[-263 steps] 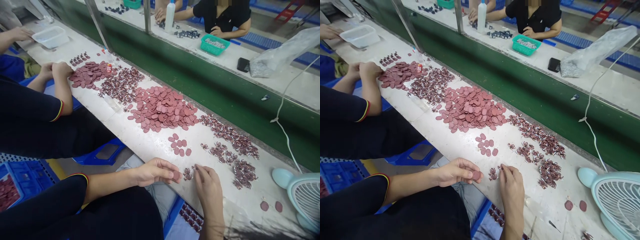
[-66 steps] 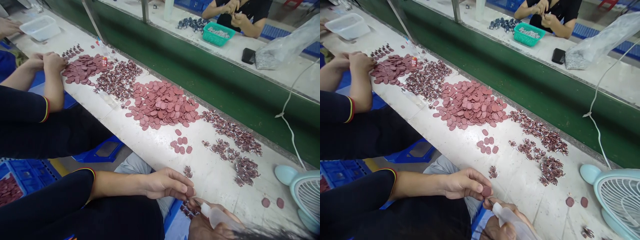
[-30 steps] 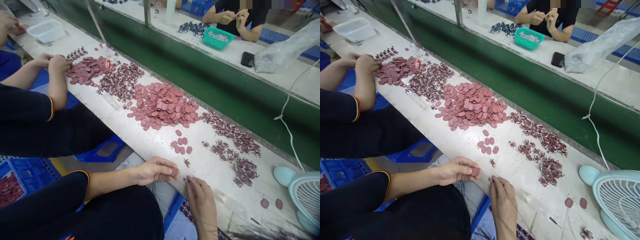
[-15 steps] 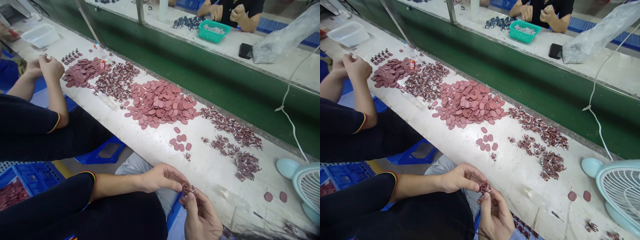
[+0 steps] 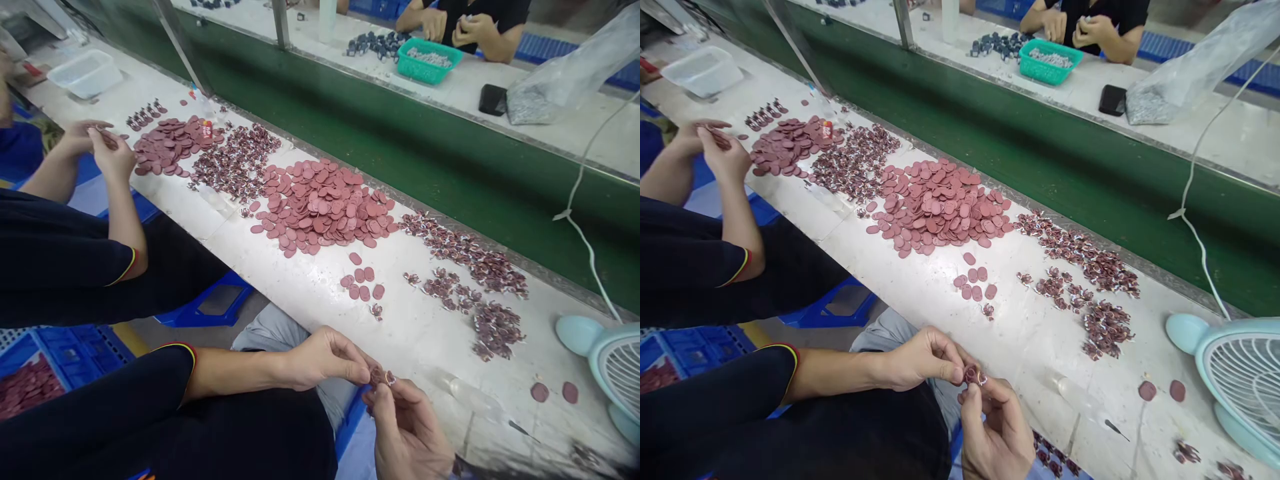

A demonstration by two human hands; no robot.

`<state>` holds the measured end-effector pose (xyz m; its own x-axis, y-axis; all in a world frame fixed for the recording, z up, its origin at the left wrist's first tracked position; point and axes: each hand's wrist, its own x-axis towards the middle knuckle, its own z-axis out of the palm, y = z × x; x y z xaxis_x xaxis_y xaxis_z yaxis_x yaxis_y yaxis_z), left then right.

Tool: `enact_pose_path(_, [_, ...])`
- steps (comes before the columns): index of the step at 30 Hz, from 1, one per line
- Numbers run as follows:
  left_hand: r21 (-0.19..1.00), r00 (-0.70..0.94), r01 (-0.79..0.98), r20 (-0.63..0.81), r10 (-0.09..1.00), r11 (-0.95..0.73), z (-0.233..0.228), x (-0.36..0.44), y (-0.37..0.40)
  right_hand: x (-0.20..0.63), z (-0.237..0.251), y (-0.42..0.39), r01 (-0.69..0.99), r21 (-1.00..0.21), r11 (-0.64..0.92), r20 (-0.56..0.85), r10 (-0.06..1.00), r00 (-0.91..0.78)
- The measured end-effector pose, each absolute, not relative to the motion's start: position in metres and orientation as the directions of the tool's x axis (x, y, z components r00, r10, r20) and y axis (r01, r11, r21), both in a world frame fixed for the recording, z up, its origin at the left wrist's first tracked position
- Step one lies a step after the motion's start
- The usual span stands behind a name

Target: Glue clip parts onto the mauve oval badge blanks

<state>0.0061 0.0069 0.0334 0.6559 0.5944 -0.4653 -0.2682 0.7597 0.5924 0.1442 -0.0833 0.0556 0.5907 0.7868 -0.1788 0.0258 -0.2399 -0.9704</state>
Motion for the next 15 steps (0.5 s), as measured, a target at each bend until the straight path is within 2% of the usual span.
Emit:
enact_pose_path(9, [0.595,0.642,-0.262,-0.480,0.598,0.760,0.031,0.011,0.003,0.144,0.055,-0.083,-0.022,-0.960,-0.278,-0.231,0.750,0.620])
enact_pose_path(13, [0.597,0.649,-0.249,-0.481,0.589,0.762,0.026,0.017,-0.004,0.153,0.031,-0.095,-0.100,-0.930,-0.354,-0.321,0.646,0.693])
enact_pose_path(15, [0.651,0.651,-0.216,-0.459,0.604,0.727,0.023,0.015,0.001,0.165,0.013,-0.111,-0.131,-0.921,-0.366,-0.335,0.576,0.746])
